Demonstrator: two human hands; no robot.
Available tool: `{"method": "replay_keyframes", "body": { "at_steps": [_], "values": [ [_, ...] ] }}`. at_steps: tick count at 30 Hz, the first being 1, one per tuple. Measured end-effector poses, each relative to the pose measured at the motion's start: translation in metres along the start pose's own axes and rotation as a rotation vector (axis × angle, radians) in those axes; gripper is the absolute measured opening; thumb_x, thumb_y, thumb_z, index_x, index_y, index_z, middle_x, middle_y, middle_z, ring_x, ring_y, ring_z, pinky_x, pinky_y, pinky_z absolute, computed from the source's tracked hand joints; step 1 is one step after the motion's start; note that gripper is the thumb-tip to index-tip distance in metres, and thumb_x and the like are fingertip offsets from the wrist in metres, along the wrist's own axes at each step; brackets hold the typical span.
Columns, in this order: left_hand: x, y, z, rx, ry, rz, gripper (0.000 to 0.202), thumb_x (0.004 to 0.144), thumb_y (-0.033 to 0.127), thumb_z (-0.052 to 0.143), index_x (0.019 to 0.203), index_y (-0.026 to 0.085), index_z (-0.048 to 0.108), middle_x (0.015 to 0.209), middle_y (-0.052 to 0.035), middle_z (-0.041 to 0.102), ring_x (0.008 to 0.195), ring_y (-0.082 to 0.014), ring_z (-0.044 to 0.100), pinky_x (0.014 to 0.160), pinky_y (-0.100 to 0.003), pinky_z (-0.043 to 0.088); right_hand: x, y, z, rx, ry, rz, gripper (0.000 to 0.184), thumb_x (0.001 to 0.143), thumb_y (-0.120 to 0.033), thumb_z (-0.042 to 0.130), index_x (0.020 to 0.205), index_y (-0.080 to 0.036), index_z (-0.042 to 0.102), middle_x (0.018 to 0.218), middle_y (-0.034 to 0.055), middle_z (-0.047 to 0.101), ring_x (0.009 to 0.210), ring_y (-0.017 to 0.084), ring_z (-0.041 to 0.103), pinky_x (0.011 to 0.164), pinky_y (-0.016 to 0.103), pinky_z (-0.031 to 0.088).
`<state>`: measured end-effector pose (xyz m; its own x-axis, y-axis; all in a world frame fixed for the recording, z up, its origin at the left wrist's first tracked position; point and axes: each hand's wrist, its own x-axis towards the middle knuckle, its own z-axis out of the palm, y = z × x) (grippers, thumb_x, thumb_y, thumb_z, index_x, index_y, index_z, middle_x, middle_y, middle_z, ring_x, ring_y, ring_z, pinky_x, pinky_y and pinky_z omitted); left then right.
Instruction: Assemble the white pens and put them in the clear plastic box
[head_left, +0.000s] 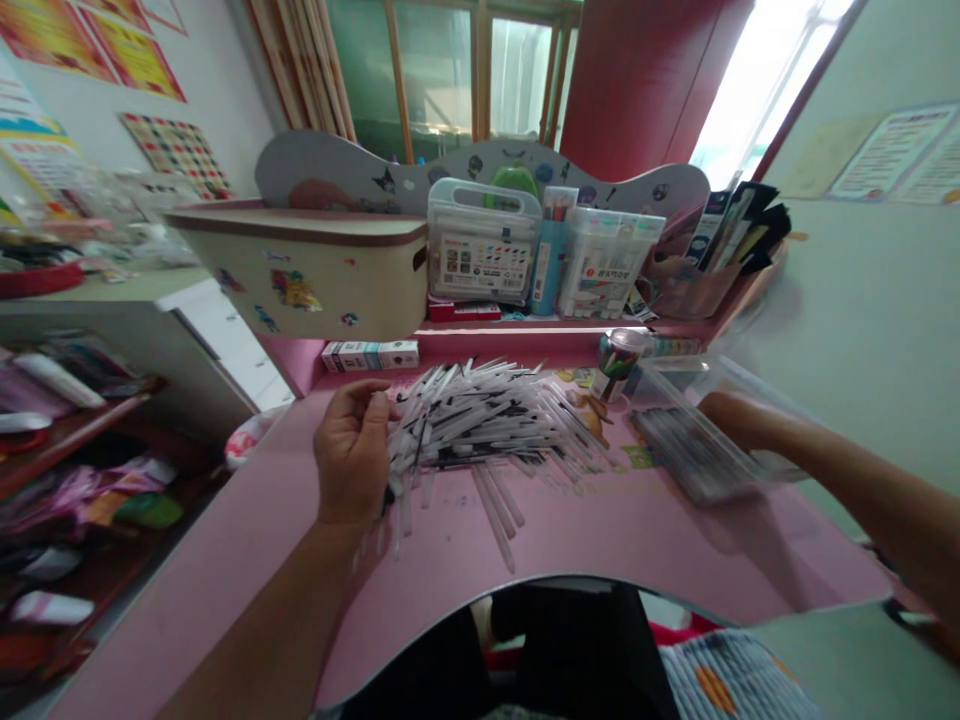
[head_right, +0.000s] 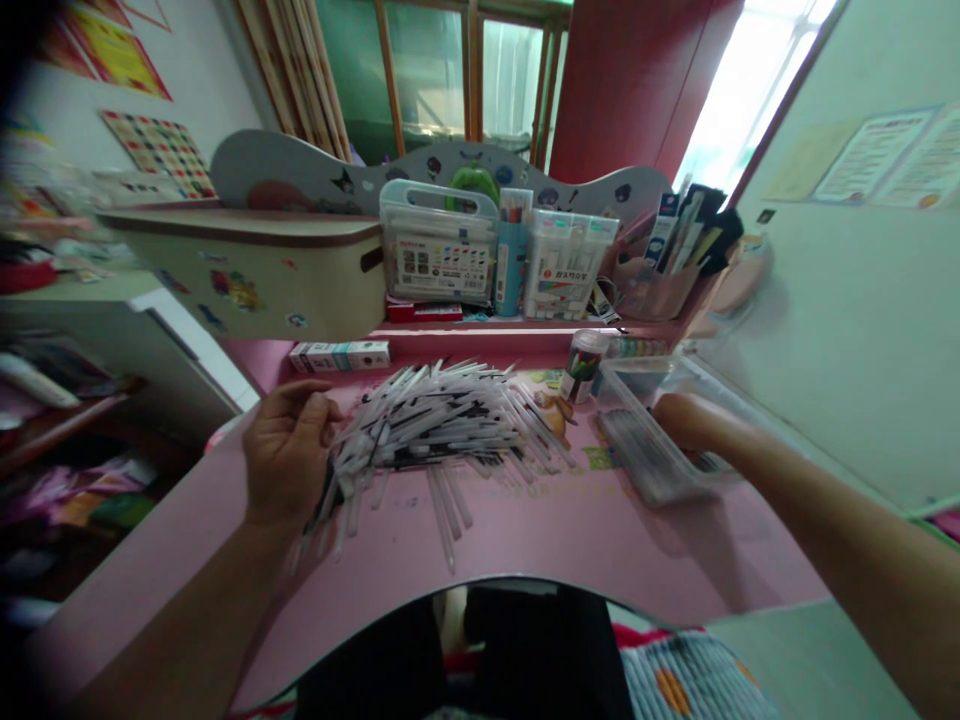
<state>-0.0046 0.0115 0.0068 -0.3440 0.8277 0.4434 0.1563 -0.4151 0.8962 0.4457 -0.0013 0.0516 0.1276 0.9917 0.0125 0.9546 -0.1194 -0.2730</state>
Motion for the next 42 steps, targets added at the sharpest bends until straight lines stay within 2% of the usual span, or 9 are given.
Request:
{"method": "replay_keyframes", "body": {
  "at_steps": [3,6,8,13,17,23,30,35,42],
  "values": [
    [0.001,0.0,0.0,0.012,0.011,0.004,0.018,0.087,0.034,0.059,0.098,0.019,0.061,0.071,0.0028,0.057,0.054,-0.0088,0.046,0.051,-0.021,0.037,-0.001,-0.015,-0.026,-0.159,-0.013,0.036,0.031,0.076,-0.01,0.06,0.046,-0.018,0.055,0.041,0.0036,0.053,0.039,0.011,0.043,0.049,0.028,0.029],
    [0.001,-0.001,0.001,0.04,0.013,0.003,0.019,0.087,0.035,0.059,0.097,0.019,0.061,0.07,0.0028,0.057,0.056,-0.0094,0.049,0.053,-0.021,0.039,-0.014,-0.046,-0.051,-0.229,0.31,0.01,0.014,0.084,-0.024,0.059,0.076,-0.017,0.067,0.06,0.0069,0.065,0.052,0.016,0.054,0.057,0.03,0.034],
    [0.001,-0.003,0.002,0.045,-0.001,-0.018,0.021,0.087,0.036,0.058,0.097,0.018,0.061,0.071,0.0025,0.058,0.057,-0.0097,0.05,0.053,-0.021,0.039,-0.029,-0.075,-0.055,-0.116,0.406,-0.093,0.015,0.086,-0.028,0.058,0.089,-0.017,0.069,0.069,0.0067,0.068,0.058,0.017,0.058,0.062,0.029,0.038],
    [-0.001,-0.008,0.002,0.049,-0.03,-0.049,0.021,0.088,0.036,0.058,0.1,0.019,0.061,0.073,0.0025,0.058,0.058,-0.01,0.051,0.055,-0.021,0.04,-0.049,-0.151,-0.012,0.033,0.182,-0.486,0.016,0.09,-0.029,0.055,0.087,-0.02,0.067,0.077,0.0057,0.069,0.066,0.017,0.06,0.066,0.029,0.039],
    [-0.001,-0.01,0.002,0.087,-0.057,-0.062,0.02,0.087,0.035,0.057,0.1,0.019,0.061,0.073,0.0028,0.058,0.058,-0.0107,0.051,0.056,-0.022,0.041,-0.038,-0.184,0.046,-0.064,-0.032,-0.579,0.012,0.088,-0.017,0.055,0.089,-0.019,0.068,0.092,0.0076,0.067,0.085,0.021,0.061,0.073,0.03,0.038],
    [-0.004,-0.006,0.004,0.105,-0.088,-0.061,0.019,0.088,0.033,0.058,0.099,0.019,0.062,0.072,0.003,0.057,0.061,-0.0112,0.052,0.057,-0.021,0.041,-0.019,-0.187,0.092,-0.153,-0.033,-0.472,0.017,0.089,-0.014,0.051,0.091,-0.018,0.068,0.101,0.0093,0.063,0.093,0.022,0.06,0.071,0.029,0.036],
    [-0.009,-0.007,0.007,0.093,-0.149,-0.029,0.015,0.088,0.03,0.057,0.097,0.019,0.061,0.07,0.0039,0.056,0.061,-0.0107,0.051,0.058,-0.021,0.041,-0.029,-0.187,0.098,-0.004,-0.069,-0.55,0.013,0.085,-0.017,0.054,0.089,-0.016,0.066,0.096,0.0071,0.064,0.087,0.018,0.057,0.072,0.027,0.035],
    [-0.009,-0.006,0.007,0.116,-0.128,-0.033,0.015,0.088,0.029,0.057,0.097,0.019,0.062,0.07,0.003,0.058,0.062,-0.0113,0.053,0.059,-0.021,0.042,-0.046,-0.198,0.103,0.033,-0.241,-0.627,0.011,0.081,-0.027,0.06,0.081,-0.017,0.066,0.077,0.0038,0.067,0.069,0.016,0.054,0.061,0.028,0.025],
    [-0.005,-0.002,0.006,0.096,-0.087,-0.049,0.015,0.088,0.03,0.057,0.097,0.019,0.061,0.072,0.0031,0.056,0.063,-0.0112,0.053,0.059,-0.021,0.041,-0.064,-0.21,0.106,0.025,-0.34,-0.691,0.019,0.078,-0.034,0.064,0.083,-0.017,0.068,0.084,0.0064,0.071,0.068,0.016,0.056,0.058,0.028,0.022]
  ]
}}
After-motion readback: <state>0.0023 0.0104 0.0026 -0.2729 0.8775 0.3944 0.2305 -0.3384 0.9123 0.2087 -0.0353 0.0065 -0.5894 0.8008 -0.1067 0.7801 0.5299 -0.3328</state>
